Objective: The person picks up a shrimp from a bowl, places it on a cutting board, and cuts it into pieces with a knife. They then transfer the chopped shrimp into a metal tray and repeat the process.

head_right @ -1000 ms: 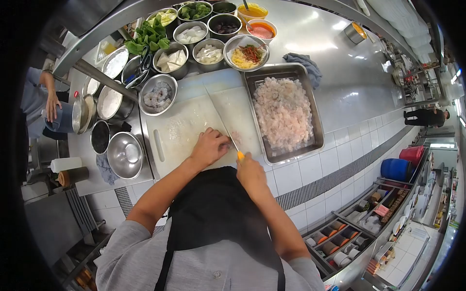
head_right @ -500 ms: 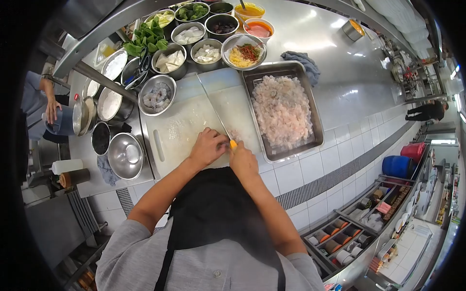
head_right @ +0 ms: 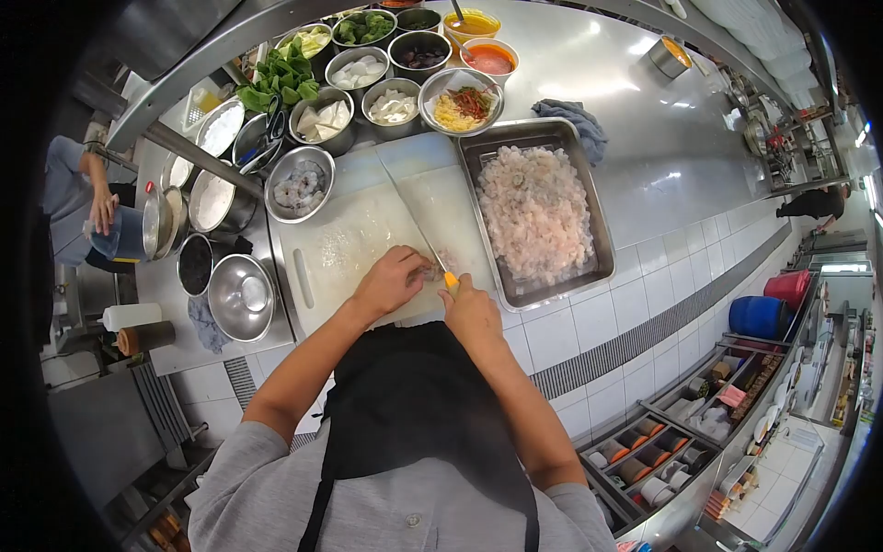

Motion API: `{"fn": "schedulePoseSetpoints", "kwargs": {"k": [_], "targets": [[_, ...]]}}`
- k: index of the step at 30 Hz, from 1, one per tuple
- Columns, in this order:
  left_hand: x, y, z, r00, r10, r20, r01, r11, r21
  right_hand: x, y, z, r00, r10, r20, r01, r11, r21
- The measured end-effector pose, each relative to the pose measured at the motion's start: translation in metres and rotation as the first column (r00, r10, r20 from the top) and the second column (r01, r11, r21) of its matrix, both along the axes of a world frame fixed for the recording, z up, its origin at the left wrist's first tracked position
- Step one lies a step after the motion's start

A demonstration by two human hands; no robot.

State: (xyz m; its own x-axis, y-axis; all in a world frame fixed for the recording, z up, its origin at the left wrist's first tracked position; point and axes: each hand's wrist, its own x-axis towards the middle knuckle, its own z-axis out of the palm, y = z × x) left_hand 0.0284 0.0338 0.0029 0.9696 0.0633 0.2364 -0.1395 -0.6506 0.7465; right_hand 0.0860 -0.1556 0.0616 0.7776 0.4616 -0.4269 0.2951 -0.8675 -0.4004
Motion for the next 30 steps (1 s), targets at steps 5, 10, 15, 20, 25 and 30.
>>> {"fn": "schedulePoseSetpoints", "kwargs": {"k": [5, 10, 15, 20, 25, 30], "targets": [[0.008, 0.005, 0.002, 0.998, -0.065, -0.001, 0.065, 0.994, 0.090, -0.004, -0.009, 0.010, 0.999, 0.001, -0.053, -0.003, 0.999, -0.036], [0.011, 0.003, -0.005, 0.997, -0.061, -0.037, 0.063, 0.995, 0.072, -0.019, -0.019, 0.041, 0.993, -0.043, -0.106, 0.028, 0.990, -0.141], [0.015, 0.002, -0.004, 0.998, -0.051, -0.019, 0.053, 0.994, 0.095, -0.001, 0.002, -0.023, 0.998, -0.036, -0.047, 0.034, 0.998, -0.051], [0.012, 0.000, -0.013, 0.999, -0.036, 0.001, 0.036, 0.996, 0.087, -0.002, 0.002, 0.006, 0.998, -0.018, -0.057, 0.013, 0.997, -0.082], [0.009, 0.000, -0.012, 1.000, -0.027, 0.001, 0.026, 0.997, 0.071, -0.012, 0.004, -0.009, 0.995, -0.070, -0.075, 0.063, 0.993, -0.096], [0.011, -0.002, -0.018, 0.998, -0.023, 0.052, 0.019, 0.996, 0.086, 0.007, 0.011, -0.013, 0.998, -0.008, -0.056, 0.005, 0.999, -0.053]]}}
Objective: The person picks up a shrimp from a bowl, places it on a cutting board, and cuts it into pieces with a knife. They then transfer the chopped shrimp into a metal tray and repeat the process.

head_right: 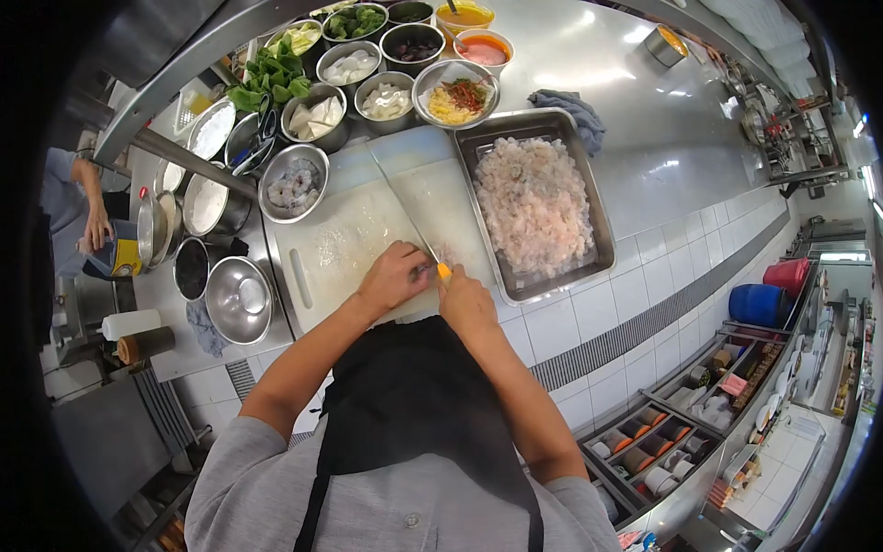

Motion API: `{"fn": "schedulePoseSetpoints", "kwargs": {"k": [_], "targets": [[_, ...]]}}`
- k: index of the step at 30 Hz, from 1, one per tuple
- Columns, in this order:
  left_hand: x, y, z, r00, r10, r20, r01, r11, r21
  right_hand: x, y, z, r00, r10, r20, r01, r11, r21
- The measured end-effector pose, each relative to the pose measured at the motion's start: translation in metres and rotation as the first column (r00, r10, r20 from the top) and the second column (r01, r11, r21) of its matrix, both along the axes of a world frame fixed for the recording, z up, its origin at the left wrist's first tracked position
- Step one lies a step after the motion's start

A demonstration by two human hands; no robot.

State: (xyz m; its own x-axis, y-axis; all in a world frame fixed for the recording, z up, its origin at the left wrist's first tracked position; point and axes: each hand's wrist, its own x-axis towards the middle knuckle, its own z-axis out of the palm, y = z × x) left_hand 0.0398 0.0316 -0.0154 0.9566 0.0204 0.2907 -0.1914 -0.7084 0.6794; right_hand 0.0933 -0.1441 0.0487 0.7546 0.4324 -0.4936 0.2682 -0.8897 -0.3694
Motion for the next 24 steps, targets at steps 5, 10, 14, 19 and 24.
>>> {"fn": "schedulePoseSetpoints", "kwargs": {"k": [5, 10, 14, 19, 24], "targets": [[-0.004, -0.001, 0.002, 1.000, 0.019, 0.021, -0.018, 0.998, -0.055, -0.019, -0.012, 0.025, 0.998, -0.042, -0.054, 0.037, 0.996, -0.085], [-0.008, 0.001, 0.003, 1.000, 0.022, -0.009, -0.022, 1.000, -0.009, 0.001, 0.016, -0.017, 0.998, 0.005, 0.070, -0.009, 0.998, 0.065], [-0.007, -0.003, 0.001, 0.998, 0.060, 0.036, -0.057, 0.995, -0.079, -0.002, 0.000, 0.035, 0.999, 0.045, -0.017, -0.046, 0.998, -0.053], [-0.008, -0.002, 0.004, 0.997, 0.071, 0.007, -0.071, 0.995, -0.069, -0.016, -0.017, 0.058, 0.999, 0.002, -0.054, -0.008, 0.994, -0.109], [-0.007, -0.002, 0.003, 0.996, 0.082, 0.020, -0.080, 0.994, -0.079, -0.006, -0.018, 0.064, 0.999, 0.034, -0.013, -0.035, 0.995, -0.090]]}}
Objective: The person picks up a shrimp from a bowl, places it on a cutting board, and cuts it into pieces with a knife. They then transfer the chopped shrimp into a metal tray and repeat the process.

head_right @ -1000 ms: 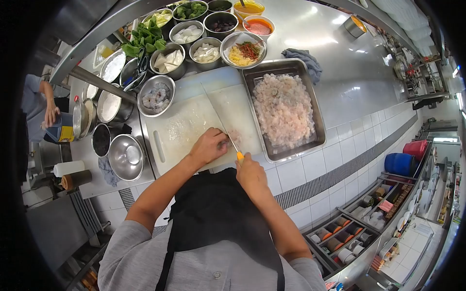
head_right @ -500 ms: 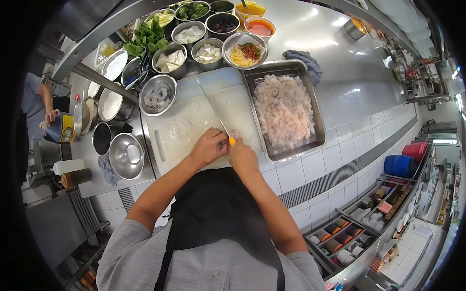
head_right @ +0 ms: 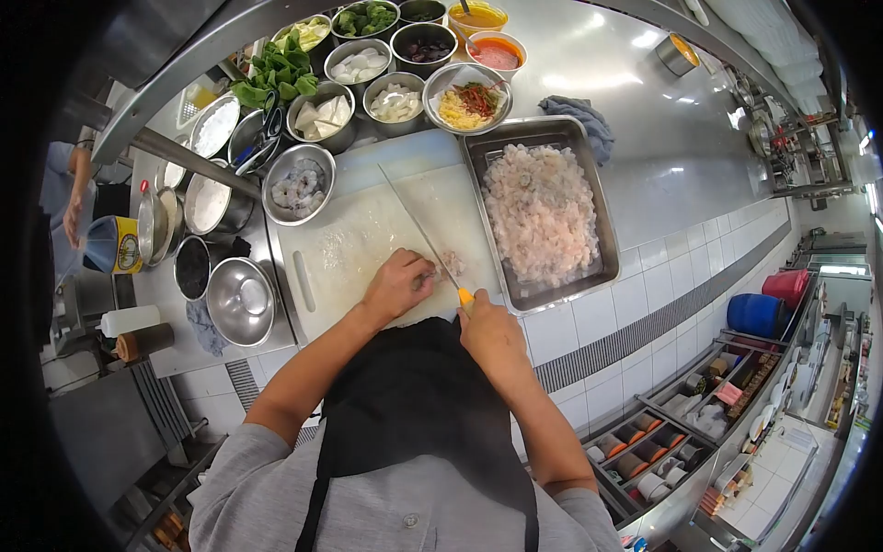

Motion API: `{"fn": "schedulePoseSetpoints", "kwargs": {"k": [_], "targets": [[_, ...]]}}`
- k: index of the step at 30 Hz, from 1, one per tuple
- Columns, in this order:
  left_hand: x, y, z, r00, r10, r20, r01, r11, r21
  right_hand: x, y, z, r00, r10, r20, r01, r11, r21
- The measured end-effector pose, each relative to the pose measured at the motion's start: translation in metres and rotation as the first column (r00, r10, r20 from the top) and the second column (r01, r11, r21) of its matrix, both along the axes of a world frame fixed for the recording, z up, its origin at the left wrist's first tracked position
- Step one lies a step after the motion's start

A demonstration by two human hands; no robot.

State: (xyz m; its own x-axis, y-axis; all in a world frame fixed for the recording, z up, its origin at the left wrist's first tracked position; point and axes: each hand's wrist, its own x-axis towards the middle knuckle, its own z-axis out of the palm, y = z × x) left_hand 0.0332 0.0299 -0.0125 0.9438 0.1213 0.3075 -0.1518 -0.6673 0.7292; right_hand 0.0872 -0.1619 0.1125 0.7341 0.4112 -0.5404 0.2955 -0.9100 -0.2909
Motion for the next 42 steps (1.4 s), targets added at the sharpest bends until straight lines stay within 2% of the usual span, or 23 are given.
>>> {"fn": "schedulePoseSetpoints", "kwargs": {"k": [3, 5, 8, 10, 14, 17, 23, 26, 29, 32, 35, 38, 41, 42], "targets": [[0.002, 0.000, -0.003, 1.000, 0.000, 0.005, 0.000, 1.000, 0.008, 0.000, -0.001, -0.009, 1.000, -0.021, 0.004, 0.021, 1.000, -0.006], [0.001, 0.001, -0.002, 1.000, -0.013, -0.014, 0.013, 1.000, 0.021, -0.002, 0.004, -0.039, 0.999, -0.034, 0.016, 0.034, 0.999, -0.006], [0.000, 0.000, -0.002, 1.000, -0.017, -0.024, 0.017, 0.999, -0.031, 0.007, 0.019, -0.077, 0.997, -0.037, 0.065, 0.031, 0.996, 0.082], [-0.002, 0.000, -0.004, 1.000, -0.024, -0.012, 0.024, 1.000, -0.011, 0.012, 0.020, -0.083, 0.997, 0.002, 0.074, -0.012, 0.992, 0.129], [-0.002, 0.005, 0.002, 0.998, -0.045, -0.045, 0.042, 0.997, -0.063, 0.015, 0.014, -0.058, 0.994, 0.034, 0.107, -0.051, 0.985, 0.165], [-0.004, 0.006, 0.012, 0.996, -0.034, -0.083, 0.027, 0.996, -0.087, 0.004, 0.006, -0.031, 0.997, -0.005, 0.077, -0.005, 0.992, 0.129], [0.001, 0.004, 0.007, 0.997, -0.059, -0.041, 0.059, 0.998, 0.003, -0.006, 0.006, -0.062, 0.996, -0.026, 0.090, 0.012, 0.988, 0.153], [0.003, 0.003, 0.004, 0.998, -0.046, -0.043, 0.047, 0.999, 0.023, -0.009, 0.004, -0.024, 1.000, -0.013, 0.016, 0.013, 1.000, 0.019], [0.003, 0.002, 0.007, 0.999, -0.044, 0.003, 0.044, 0.999, -0.002, -0.017, -0.002, -0.023, 0.999, -0.038, -0.029, 0.037, 0.999, -0.016], [0.004, 0.003, 0.000, 0.998, -0.064, -0.015, 0.065, 0.997, 0.044, -0.012, 0.012, -0.077, 0.993, -0.072, 0.089, 0.057, 0.986, 0.159], [0.004, 0.001, -0.001, 0.999, -0.047, 0.014, 0.046, 0.998, 0.049, -0.002, 0.018, -0.076, 0.992, -0.027, 0.121, 0.006, 0.985, 0.175], [0.003, 0.002, -0.001, 0.999, -0.052, 0.004, 0.052, 0.998, 0.027, -0.008, 0.008, -0.047, 0.998, -0.023, 0.065, 0.018, 0.996, 0.086], [0.001, 0.001, 0.002, 0.999, -0.039, -0.017, 0.039, 0.999, 0.012, -0.018, 0.004, -0.022, 0.994, -0.088, -0.061, 0.086, 0.996, -0.034], [-0.001, 0.000, 0.001, 0.999, -0.029, -0.013, 0.029, 0.999, 0.015, -0.016, 0.008, -0.034, 0.995, -0.084, -0.052, 0.084, 0.996, 0.006]]}}
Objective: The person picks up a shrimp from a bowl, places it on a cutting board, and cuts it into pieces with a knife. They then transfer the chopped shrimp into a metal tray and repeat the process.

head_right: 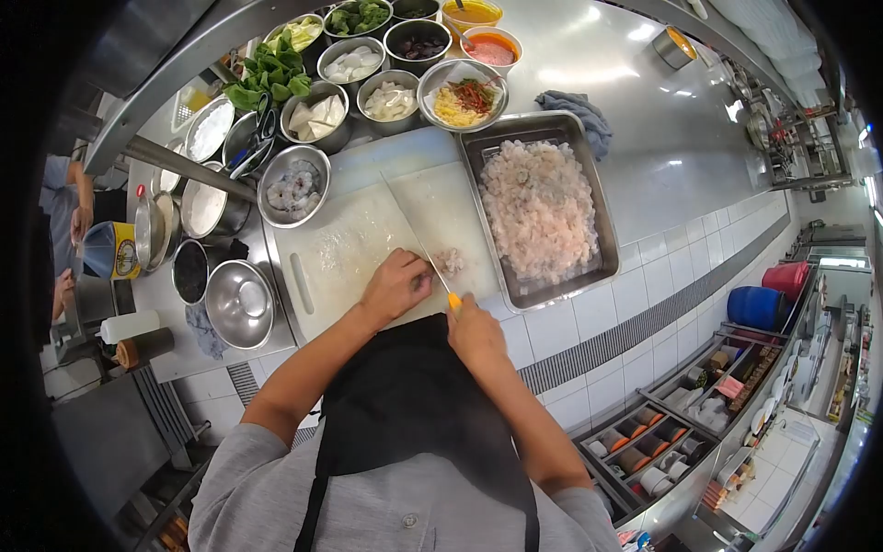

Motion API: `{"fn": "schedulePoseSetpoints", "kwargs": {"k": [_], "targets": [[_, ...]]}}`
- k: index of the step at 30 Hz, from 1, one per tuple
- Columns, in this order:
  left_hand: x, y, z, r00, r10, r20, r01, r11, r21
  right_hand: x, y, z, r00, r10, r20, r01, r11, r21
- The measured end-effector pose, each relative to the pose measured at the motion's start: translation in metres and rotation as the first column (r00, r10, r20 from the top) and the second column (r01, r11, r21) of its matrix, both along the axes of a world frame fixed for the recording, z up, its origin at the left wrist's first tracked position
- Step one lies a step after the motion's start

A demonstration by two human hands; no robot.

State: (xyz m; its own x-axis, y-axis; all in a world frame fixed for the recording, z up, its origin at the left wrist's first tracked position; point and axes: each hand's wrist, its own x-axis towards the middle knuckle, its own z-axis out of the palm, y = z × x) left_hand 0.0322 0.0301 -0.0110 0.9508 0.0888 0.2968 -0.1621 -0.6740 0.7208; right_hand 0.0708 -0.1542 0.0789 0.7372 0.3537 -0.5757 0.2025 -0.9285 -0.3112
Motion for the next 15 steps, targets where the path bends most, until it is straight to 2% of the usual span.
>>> {"fn": "schedulePoseSetpoints", "kwargs": {"k": [3, 8, 11, 15], "targets": [[0.002, 0.001, -0.002, 1.000, 0.012, 0.018, -0.013, 1.000, 0.017, 0.018, 0.017, -0.033, 0.999, 0.019, 0.042, -0.023, 0.996, 0.092], [0.000, -0.001, -0.002, 1.000, 0.015, 0.019, -0.016, 1.000, 0.021, 0.012, 0.008, -0.003, 0.998, 0.059, 0.037, -0.062, 0.996, 0.063], [-0.002, -0.002, 0.002, 0.999, 0.017, 0.034, -0.018, 1.000, 0.005, -0.002, 0.002, -0.003, 1.000, 0.005, 0.007, -0.005, 1.000, 0.015], [-0.003, -0.001, -0.003, 0.999, 0.023, 0.024, -0.023, 0.999, 0.024, 0.013, 0.019, -0.043, 0.997, 0.015, 0.076, -0.025, 0.990, 0.136]]}}
